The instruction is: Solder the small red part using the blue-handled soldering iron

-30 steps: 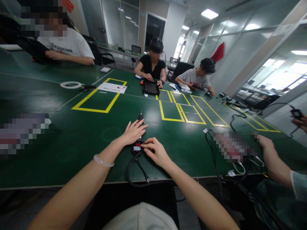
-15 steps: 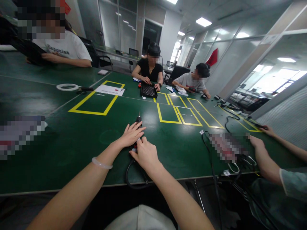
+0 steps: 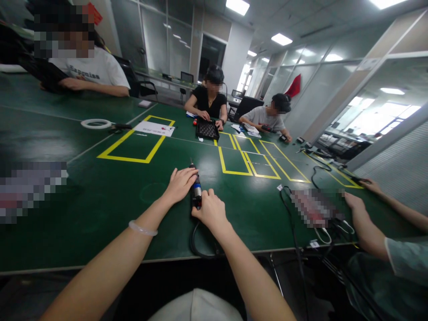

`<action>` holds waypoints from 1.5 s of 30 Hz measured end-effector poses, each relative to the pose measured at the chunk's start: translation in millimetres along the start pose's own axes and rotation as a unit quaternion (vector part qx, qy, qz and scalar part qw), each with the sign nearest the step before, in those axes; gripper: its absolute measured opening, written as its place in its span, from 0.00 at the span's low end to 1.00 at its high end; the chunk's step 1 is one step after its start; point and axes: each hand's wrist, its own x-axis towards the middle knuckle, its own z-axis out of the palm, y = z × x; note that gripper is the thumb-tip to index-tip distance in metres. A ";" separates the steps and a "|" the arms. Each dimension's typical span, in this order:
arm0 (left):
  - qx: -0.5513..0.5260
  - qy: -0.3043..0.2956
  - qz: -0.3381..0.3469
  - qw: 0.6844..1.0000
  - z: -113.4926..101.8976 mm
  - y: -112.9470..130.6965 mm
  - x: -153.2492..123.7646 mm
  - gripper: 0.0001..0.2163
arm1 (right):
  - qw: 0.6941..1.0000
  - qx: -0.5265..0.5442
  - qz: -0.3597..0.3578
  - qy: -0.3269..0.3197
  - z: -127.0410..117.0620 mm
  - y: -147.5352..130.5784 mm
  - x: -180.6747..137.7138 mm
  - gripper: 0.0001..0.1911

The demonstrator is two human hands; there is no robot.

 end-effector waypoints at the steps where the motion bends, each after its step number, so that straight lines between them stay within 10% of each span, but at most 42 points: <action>1: -0.005 0.016 -0.002 1.000 -2.3 0.9 0.5 0.20 | 1.000 -0.003 0.006 0.001 -1.4 6.7 1.7 0.18; 12: -0.027 0.054 -0.006 0.998 -7.2 -0.7 4.0 0.18 | 0.996 -0.034 0.080 -0.011 -15.4 91.2 17.8 0.17; 27: -0.040 0.039 0.004 0.998 -5.1 1.2 3.9 0.18 | 0.943 -0.121 0.308 -0.026 -58.4 301.1 24.1 0.22; 45: -0.047 0.030 0.019 0.998 0.1 -0.7 6.2 0.19 | 0.960 -0.025 0.277 -0.031 -66.4 360.5 27.6 0.13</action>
